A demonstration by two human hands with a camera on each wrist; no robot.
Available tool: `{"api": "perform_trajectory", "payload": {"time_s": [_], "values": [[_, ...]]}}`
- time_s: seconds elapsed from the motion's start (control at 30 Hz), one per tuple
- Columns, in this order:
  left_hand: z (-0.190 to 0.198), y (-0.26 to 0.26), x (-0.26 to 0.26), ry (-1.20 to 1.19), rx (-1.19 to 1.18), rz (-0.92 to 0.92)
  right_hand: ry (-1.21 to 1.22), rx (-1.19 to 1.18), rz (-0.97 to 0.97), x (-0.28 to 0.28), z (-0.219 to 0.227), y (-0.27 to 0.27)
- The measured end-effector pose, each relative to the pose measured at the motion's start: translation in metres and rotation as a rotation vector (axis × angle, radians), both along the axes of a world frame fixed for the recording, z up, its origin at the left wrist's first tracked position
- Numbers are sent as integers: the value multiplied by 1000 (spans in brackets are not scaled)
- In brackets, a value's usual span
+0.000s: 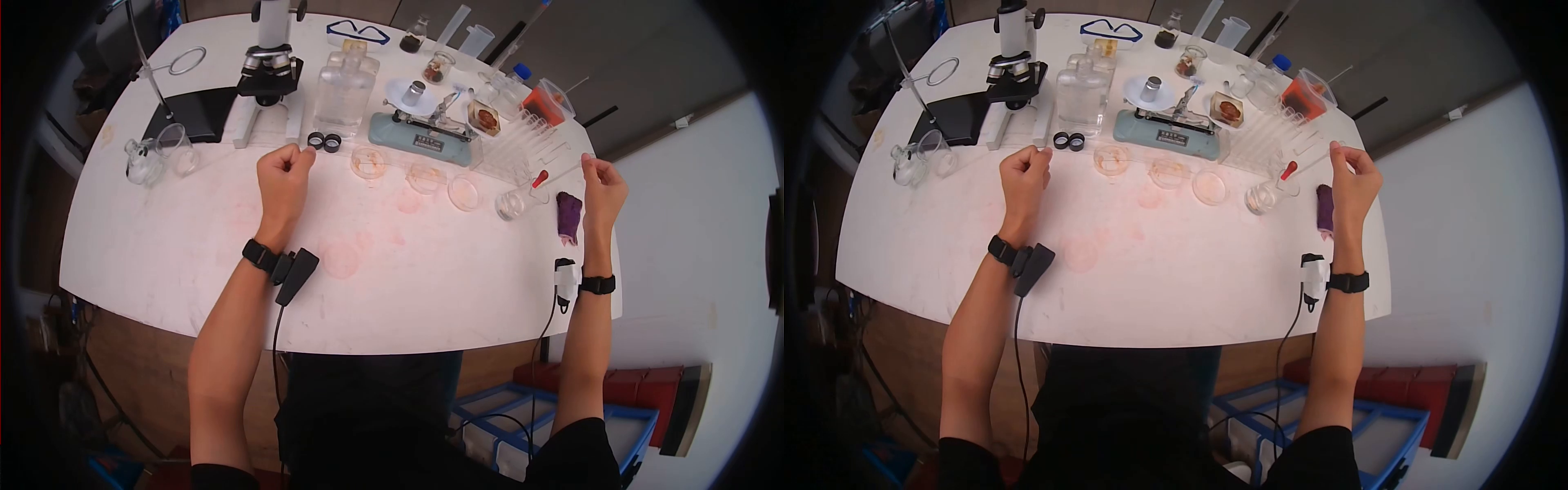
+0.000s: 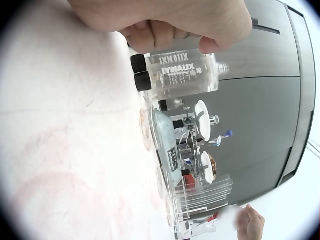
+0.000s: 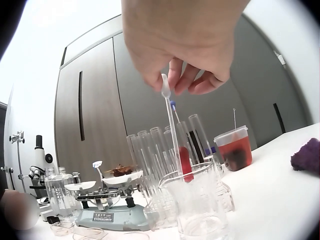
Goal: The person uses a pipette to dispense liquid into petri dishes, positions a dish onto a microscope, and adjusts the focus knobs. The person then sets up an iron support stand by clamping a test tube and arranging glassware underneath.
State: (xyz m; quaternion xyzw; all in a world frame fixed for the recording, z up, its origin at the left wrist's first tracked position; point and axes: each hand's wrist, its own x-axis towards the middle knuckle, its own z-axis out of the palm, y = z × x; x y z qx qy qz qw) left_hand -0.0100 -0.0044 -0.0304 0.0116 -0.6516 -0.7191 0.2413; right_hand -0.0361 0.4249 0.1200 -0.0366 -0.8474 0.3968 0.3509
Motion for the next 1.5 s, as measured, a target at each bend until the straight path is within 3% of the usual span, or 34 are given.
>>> {"api": "perform_trajectory", "payload": {"time_s": [0.6,0.9,1.0,1.07,1.1,1.2,1.27,1.37,1.5], "values": [[18,10,11,-13,-46,-18,168,-151,29,-4,12,-6],[17,18,12,-27,-71,-96,358,-348,221,-21,41,-113],[21,27,18,-31,-104,-237,384,-468,322,-41,45,-161],[26,34,25,-150,-65,-544,383,-535,340,-57,45,-193],[29,39,29,-151,-70,-543,394,-569,384,-64,45,-207],[26,57,33,-263,129,-995,406,-609,445,-81,46,-243],[24,72,33,-178,136,-1117,407,-616,460,-88,46,-260],[40,87,39,-173,218,-1202,434,-536,468,-93,46,-278],[30,91,32,-222,240,-1255,381,-490,452,-93,44,-284]]}}
